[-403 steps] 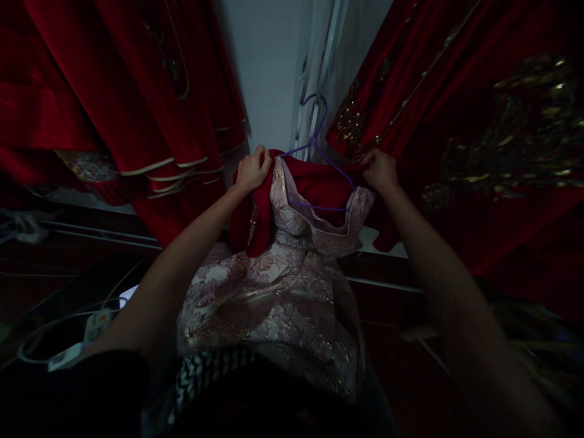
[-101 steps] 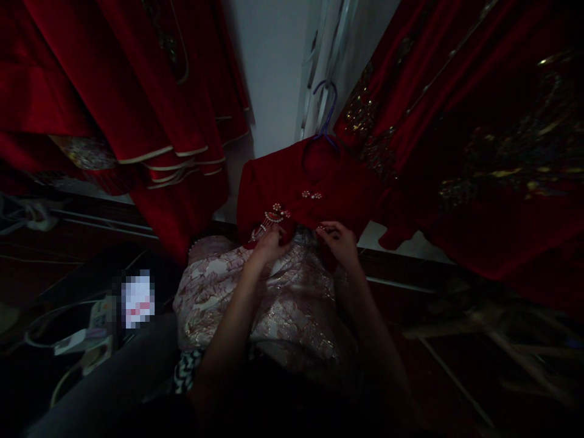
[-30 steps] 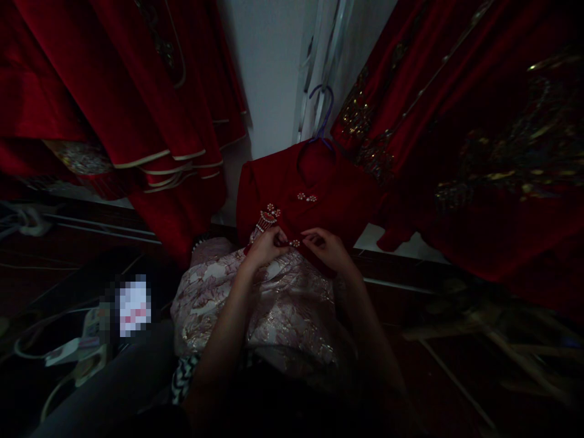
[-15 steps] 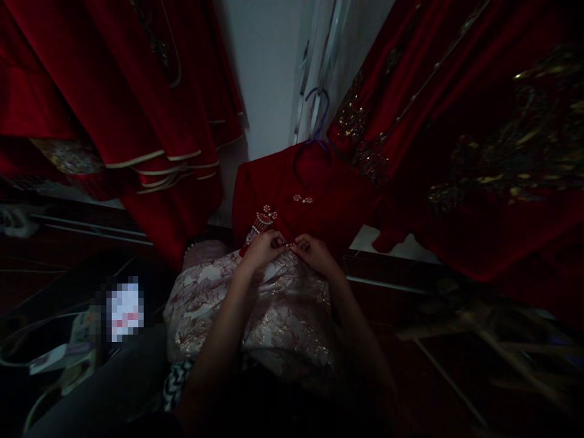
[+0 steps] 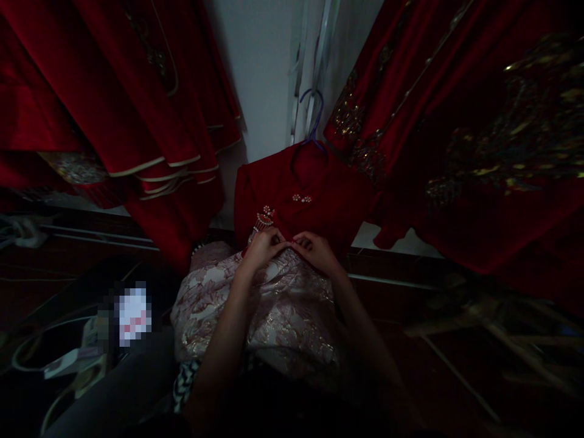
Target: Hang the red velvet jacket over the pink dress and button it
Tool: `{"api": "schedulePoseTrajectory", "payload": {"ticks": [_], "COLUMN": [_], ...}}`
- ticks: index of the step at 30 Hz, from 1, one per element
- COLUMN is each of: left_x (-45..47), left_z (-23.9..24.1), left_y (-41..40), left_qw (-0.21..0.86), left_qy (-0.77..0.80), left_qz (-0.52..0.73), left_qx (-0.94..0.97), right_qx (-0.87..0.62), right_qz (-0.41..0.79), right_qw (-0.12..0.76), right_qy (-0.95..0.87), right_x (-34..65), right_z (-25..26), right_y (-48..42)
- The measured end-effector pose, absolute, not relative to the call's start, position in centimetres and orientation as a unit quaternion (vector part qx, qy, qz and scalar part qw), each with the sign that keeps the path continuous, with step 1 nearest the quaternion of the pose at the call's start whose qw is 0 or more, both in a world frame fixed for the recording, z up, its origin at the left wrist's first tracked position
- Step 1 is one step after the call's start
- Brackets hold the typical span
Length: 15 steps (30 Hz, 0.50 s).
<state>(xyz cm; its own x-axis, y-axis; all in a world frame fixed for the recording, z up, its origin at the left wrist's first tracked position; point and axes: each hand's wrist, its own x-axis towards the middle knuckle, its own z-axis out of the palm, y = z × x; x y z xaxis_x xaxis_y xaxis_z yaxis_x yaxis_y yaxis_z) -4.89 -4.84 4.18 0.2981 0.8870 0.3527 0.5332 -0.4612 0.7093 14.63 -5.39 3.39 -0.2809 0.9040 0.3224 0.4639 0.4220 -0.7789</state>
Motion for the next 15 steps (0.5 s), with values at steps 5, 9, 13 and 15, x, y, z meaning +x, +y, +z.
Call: {"api": "schedulePoseTrajectory", "payload": {"ticks": [5,9,13,15], "left_x": [-4.9,-5.2,-5.6,-5.7], "left_z": [3.8,3.0,2.8,2.9], "left_y": [-4.7,-4.3,-4.3,-4.4], "left_qw": [0.259,0.243,0.292,0.306], "left_qy": [0.447,0.466,0.464,0.468], "left_qz": [0.362,0.350,0.336,0.341], "left_qx": [0.776,0.776,0.766,0.756], "right_qx": [-0.459,-0.453,-0.442,-0.437], "right_qz": [0.310,0.307,0.308,0.308], "right_qw": [0.387,0.388,0.382,0.379], "right_qy": [-0.737,-0.741,-0.751,-0.755], "right_x": [14.4,14.4,14.5,14.5], "right_z": [3.3,3.1,3.0,3.0], "right_y": [-5.5,-5.3,-5.2,-5.2]}}
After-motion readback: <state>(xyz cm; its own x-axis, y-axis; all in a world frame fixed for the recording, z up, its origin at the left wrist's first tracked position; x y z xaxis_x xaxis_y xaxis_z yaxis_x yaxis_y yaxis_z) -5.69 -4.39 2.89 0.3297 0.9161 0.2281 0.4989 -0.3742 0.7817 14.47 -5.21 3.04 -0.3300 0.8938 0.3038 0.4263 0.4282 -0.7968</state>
